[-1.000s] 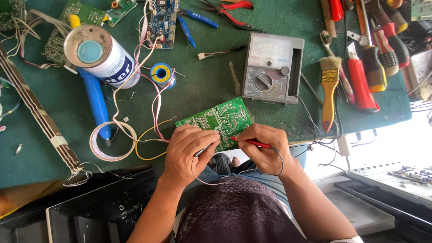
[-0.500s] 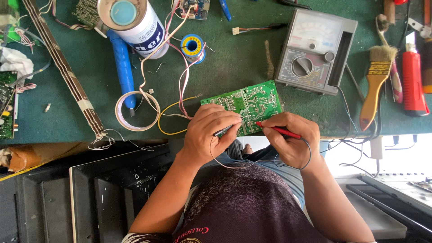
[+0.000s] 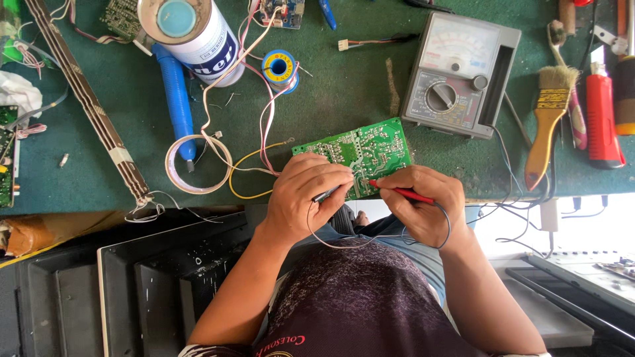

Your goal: The person uses a multimeter to test various points on a green circuit board, moving the probes across different components. They then pick up a smaller brown circuit board, test it, and return to the green board. Finally, they handle a blue circuit board, connecting wires to it.

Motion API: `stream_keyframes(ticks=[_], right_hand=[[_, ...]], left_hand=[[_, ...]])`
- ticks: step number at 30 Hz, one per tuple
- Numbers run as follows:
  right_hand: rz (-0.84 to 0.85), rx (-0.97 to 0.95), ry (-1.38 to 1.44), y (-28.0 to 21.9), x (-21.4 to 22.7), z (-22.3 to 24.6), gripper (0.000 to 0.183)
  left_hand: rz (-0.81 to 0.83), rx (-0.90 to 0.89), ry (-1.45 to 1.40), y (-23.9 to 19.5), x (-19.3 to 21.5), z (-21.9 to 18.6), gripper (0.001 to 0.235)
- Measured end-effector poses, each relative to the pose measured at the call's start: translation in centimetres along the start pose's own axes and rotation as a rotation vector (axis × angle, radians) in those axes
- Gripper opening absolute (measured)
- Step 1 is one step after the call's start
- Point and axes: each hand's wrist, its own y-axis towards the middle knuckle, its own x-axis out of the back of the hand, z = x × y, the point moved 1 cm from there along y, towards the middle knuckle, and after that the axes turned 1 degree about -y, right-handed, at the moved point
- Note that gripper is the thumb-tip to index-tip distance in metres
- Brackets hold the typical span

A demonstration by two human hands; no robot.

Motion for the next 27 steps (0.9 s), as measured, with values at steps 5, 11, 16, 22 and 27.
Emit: stream_keyframes(ticks=[5, 11, 16, 22, 27], right_hand=[[-0.006, 0.021, 0.009, 0.4, 0.0, 0.7, 0.003], [-0.014, 0.021, 0.040, 0.1, 0.1, -0.1, 0.003], [0.006, -0.013, 0.028, -0.2, 0.2, -0.3, 0.004], [0.018, -0.001, 0.105, -0.5, 0.8, -0.9, 0.002], [0.026, 0.044, 0.132, -0.4, 0.7, -0.9, 0.002]], left_hand=[[0.015, -0.059, 0.068, 0.5, 0.0, -0.1, 0.009], [-0.007, -0.028, 0.042, 0.4, -0.1, -0.2, 0.011], [-0.009, -0.024, 0.057, 0.4, -0.1, -0.3, 0.010], [-0.014, 0.015, -0.023, 0.2, 0.1, -0.3, 0.007], [0.012, -0.005, -0.030, 0.3, 0.2, -0.2, 0.007]])
